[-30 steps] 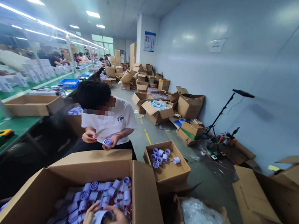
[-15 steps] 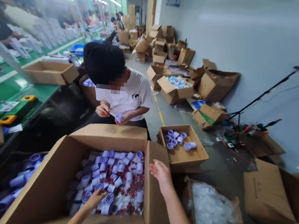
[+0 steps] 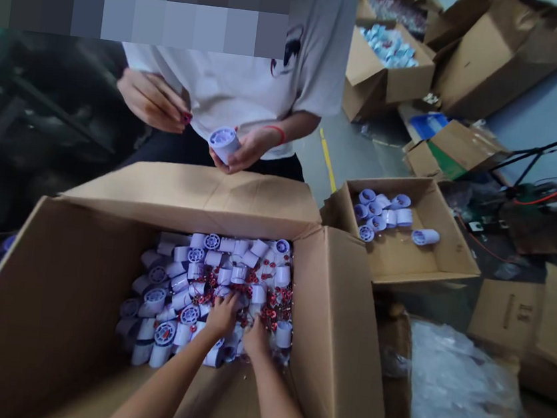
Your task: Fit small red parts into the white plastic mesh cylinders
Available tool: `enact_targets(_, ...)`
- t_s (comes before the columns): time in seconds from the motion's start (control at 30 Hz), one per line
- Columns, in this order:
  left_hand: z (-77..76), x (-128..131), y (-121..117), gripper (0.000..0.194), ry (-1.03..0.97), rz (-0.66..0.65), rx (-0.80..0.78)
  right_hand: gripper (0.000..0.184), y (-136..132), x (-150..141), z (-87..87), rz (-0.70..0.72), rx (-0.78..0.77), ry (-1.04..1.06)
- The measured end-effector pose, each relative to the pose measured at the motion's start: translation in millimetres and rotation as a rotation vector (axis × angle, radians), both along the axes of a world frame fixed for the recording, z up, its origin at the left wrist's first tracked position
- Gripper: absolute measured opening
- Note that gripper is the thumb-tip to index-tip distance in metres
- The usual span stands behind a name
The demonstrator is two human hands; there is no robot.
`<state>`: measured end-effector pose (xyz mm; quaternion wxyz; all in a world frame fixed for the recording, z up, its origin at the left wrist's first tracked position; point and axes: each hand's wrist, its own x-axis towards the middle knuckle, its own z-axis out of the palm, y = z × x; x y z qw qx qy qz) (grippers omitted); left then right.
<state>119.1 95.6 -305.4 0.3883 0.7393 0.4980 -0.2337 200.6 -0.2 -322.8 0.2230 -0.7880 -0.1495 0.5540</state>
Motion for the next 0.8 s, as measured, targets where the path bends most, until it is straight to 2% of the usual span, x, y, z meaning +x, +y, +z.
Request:
enact_targets(0.1, -12.3, 5, 4, 0.057, -0.011, 0.020, 0.003, 0.020, 3, 1, -24.6, 0.051, -0.088, -0.036)
enact_targets(0.17, -13.6, 6, 5, 0.051, -0.046, 0.041, -0.003, 0.015, 1, 0, -32.4, 0.076, -0.110, -0.046)
enact_targets(0.23, -9.2, 4, 6, 0.048, -0.086, 0.089, -0.009, 0.016, -3, -2, -32.9, 0.081, -0.108, -0.044)
enact_targets(0.33, 6.4, -5, 7, 0.041, -0.154, 0.213, -0.022, 0.020, -10, -4, -20.4, 0.038, -0.069, -0.027)
enact_targets(0.43, 31.6, -18, 9, 0.029, -0.236, 0.387, -0.044, 0.022, -14, -2, 5.7, -0.033, 0.018, -0.048)
enact_targets(0.53, 69.2, -33, 13, 0.035, -0.348, 0.547, -0.143, 0.021, -11, 4, 41.3, -0.098, 0.146, -0.117)
enact_targets(0.7, 145.7, -59, 2, 0.053, -0.568, 0.632, -0.575, 0.020, -2, 14, 112.4, -0.192, 0.363, -0.213)
enact_targets(0.8, 169.8, -68, -19, 0.074, -0.782, 0.747, -0.895, 0.024, -5, 12, 156.2, -0.159, 0.490, -0.155)
